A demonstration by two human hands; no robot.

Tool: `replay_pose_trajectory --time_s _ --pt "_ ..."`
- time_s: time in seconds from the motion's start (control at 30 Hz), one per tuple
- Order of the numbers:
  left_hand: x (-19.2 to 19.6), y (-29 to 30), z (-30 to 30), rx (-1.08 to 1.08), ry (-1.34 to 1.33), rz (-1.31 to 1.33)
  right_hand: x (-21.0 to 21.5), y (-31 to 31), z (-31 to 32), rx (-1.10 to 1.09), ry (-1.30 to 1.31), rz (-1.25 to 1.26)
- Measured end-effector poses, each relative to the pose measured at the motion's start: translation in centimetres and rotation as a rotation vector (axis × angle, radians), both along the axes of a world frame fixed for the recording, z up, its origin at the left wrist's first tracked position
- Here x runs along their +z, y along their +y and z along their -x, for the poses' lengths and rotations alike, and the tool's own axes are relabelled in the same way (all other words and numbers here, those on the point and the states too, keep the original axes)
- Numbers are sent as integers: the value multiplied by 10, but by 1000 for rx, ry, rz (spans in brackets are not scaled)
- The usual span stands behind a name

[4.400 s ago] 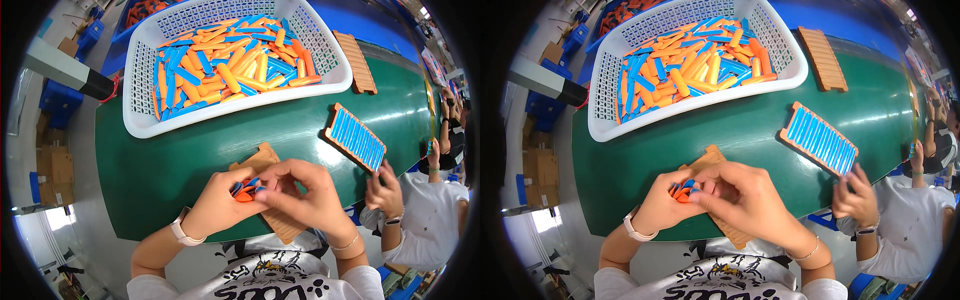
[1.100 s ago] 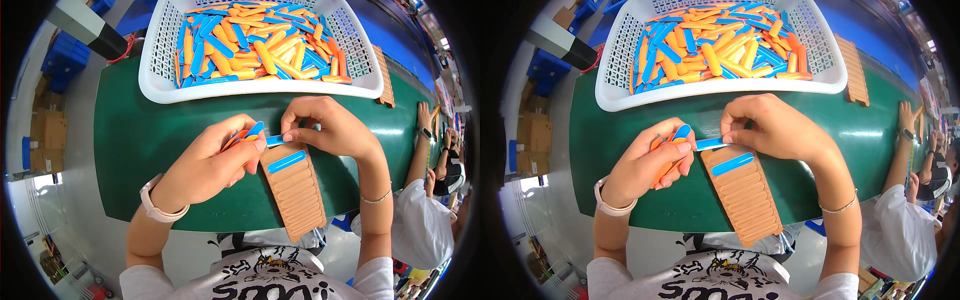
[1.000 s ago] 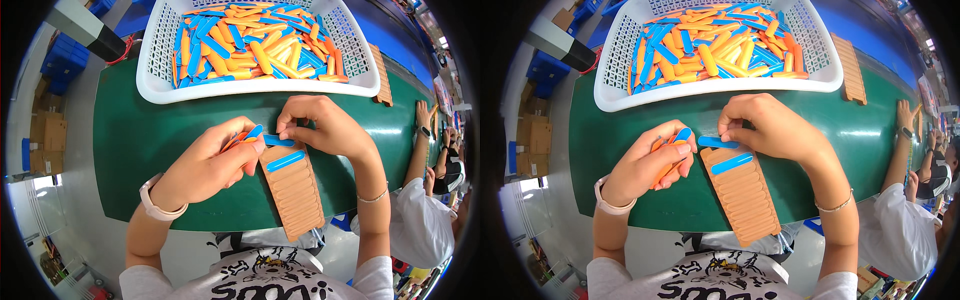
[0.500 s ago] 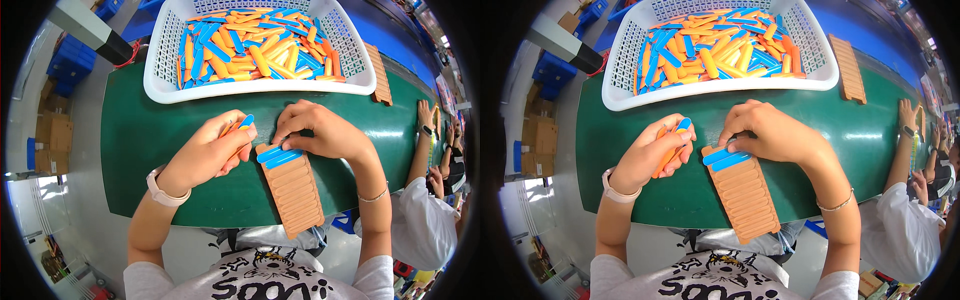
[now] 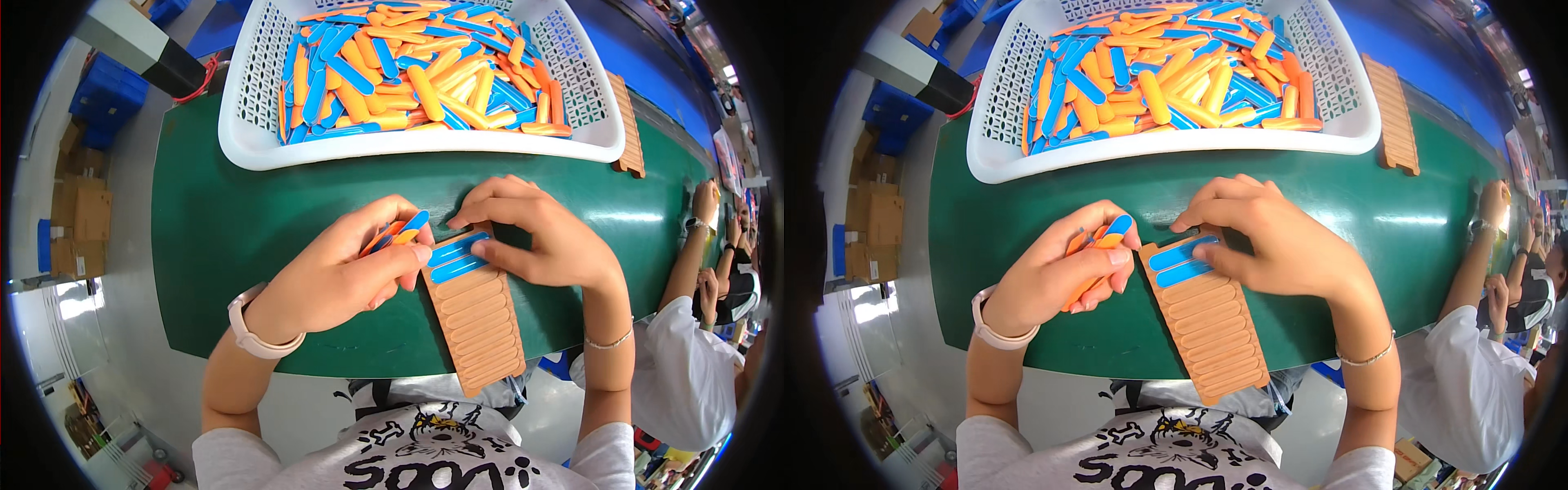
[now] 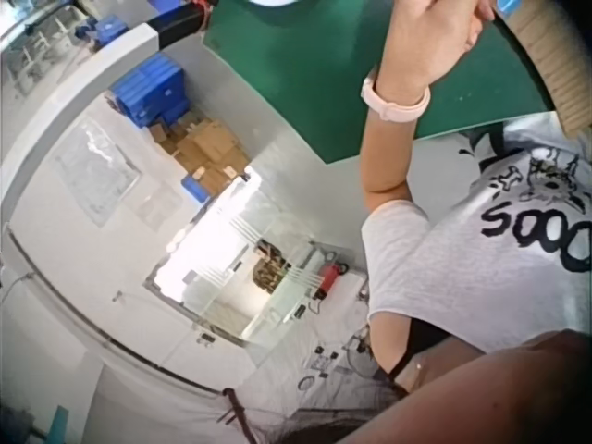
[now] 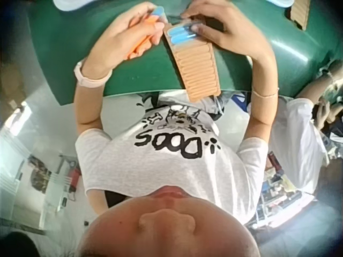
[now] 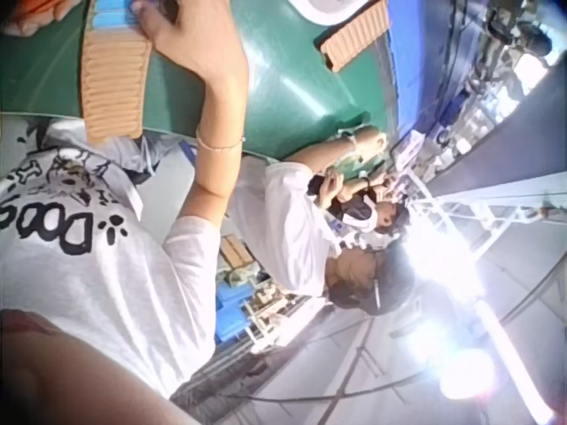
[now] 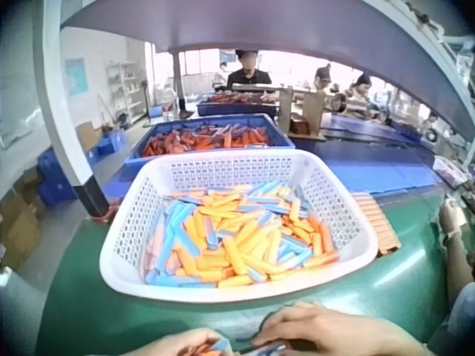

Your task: The person assembles blue and orange plastic parts into a brown assembly tray by hand.

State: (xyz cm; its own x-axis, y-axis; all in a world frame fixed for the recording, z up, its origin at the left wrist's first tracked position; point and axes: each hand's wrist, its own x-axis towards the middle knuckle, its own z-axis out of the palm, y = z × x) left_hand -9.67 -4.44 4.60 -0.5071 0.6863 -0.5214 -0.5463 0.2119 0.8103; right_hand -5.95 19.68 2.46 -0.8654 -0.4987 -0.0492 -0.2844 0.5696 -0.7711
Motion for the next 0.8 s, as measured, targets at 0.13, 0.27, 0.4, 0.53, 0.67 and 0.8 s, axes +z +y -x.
replay_pose_trajectory --time_s 0.13,0.27,0.4,0.53,0.67,0.8 --pt "-1 2 0 -7 4 -11 -1 1 -11 -17 34 -53" --pt "2 4 -3 7 -123 -47 28 -14 -22 -196 199 -26" --pt "6 6 -2 -13 -69 -1 53 -35 -53 -232 228 359" --pt "10 6 -3 -77 -108 3 69 -61 -86 -184 182 1035" --pt "10 9 -3 -151 -151 -27 57 -88 -99 -130 203 1476" --pt "6 6 -9 -170 -221 -82 43 -88 -93 29 246 1523"
